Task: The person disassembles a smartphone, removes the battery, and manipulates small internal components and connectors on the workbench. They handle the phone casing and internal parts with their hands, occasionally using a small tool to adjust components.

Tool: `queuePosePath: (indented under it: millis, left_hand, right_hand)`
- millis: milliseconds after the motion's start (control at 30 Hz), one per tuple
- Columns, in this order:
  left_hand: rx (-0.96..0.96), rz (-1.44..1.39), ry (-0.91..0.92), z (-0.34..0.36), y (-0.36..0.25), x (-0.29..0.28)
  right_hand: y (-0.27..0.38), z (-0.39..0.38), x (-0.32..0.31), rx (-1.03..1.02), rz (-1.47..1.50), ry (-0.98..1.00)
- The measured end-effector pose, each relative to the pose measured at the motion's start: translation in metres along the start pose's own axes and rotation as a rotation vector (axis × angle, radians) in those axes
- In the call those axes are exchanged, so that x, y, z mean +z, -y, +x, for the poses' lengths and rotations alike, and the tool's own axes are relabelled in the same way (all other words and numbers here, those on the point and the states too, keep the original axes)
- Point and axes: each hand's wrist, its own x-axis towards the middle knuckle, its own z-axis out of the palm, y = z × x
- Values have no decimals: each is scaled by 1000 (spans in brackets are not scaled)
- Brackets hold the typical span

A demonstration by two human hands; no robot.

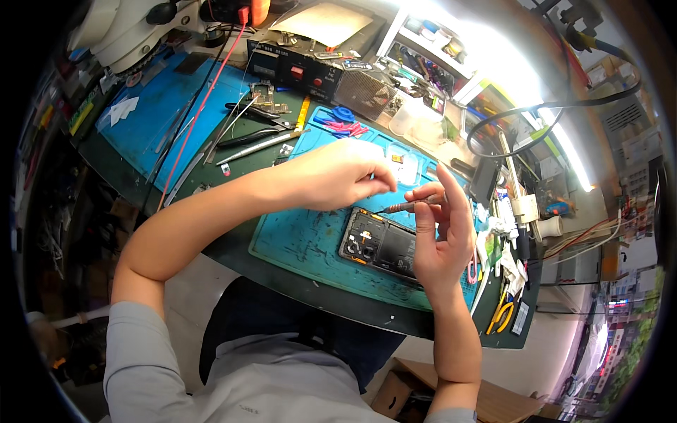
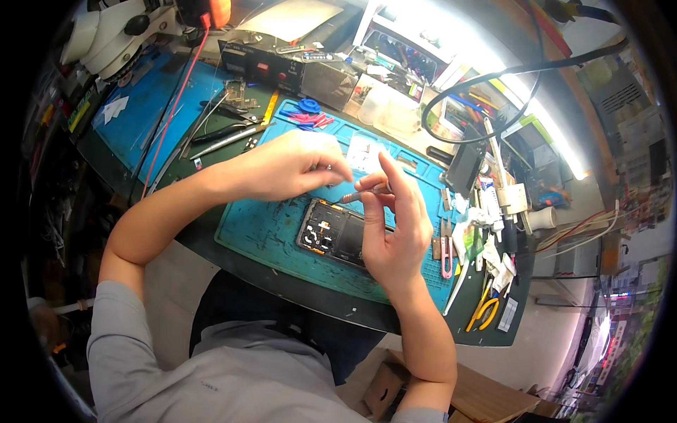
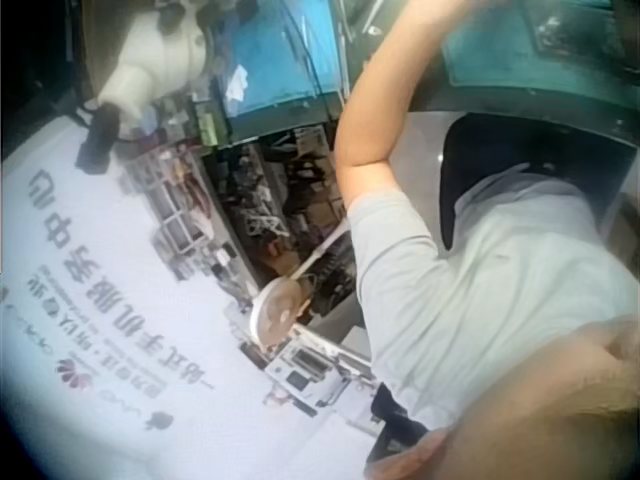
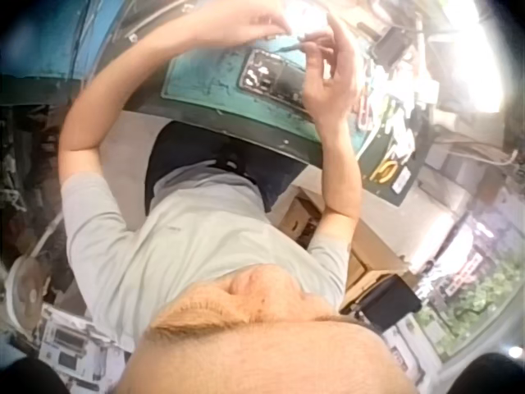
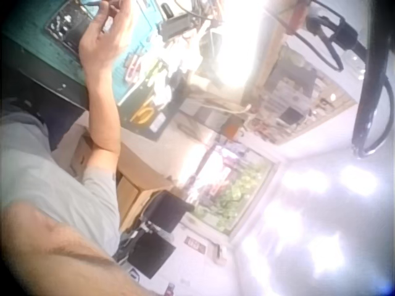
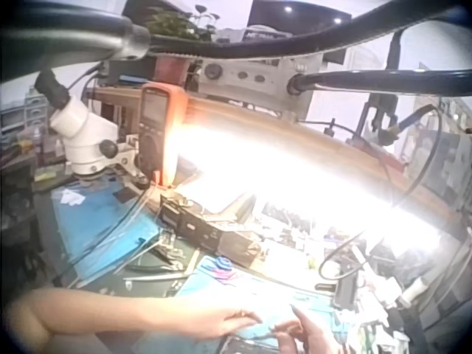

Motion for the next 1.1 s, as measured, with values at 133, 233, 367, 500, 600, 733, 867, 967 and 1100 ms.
queuePosePath:
  millis: [133,233,367,500,600,733,867,967,1100]
  left_hand:
    - [62,12,83,-16,6,-2]
    - [64,-23,81,-17,6,1]
    - [43,-65,90,-17,5,3]
    - [34,-36,103,-16,5,3]
    - [100,-56,48,-17,10,7]
    - [143,-29,21,-17,11,8]
    - [107,-13,30,-16,10,9]
    - [85,12,40,-16,9,9]
    - [103,-10,74,-15,7,6]
  right_hand:
    - [2,3,3,-6,-20,34]
    - [2,5,3,3,-34,46]
    - [5,5,2,-4,-68,59]
    - [6,4,4,-9,-60,50]
    - [8,6,4,-63,-118,61]
    - [15,15,2,-236,-250,109]
    - [17,12,4,-14,-146,90]
    - [15,12,6,71,-50,60]
    - [13,14,-2,-42,-161,136]
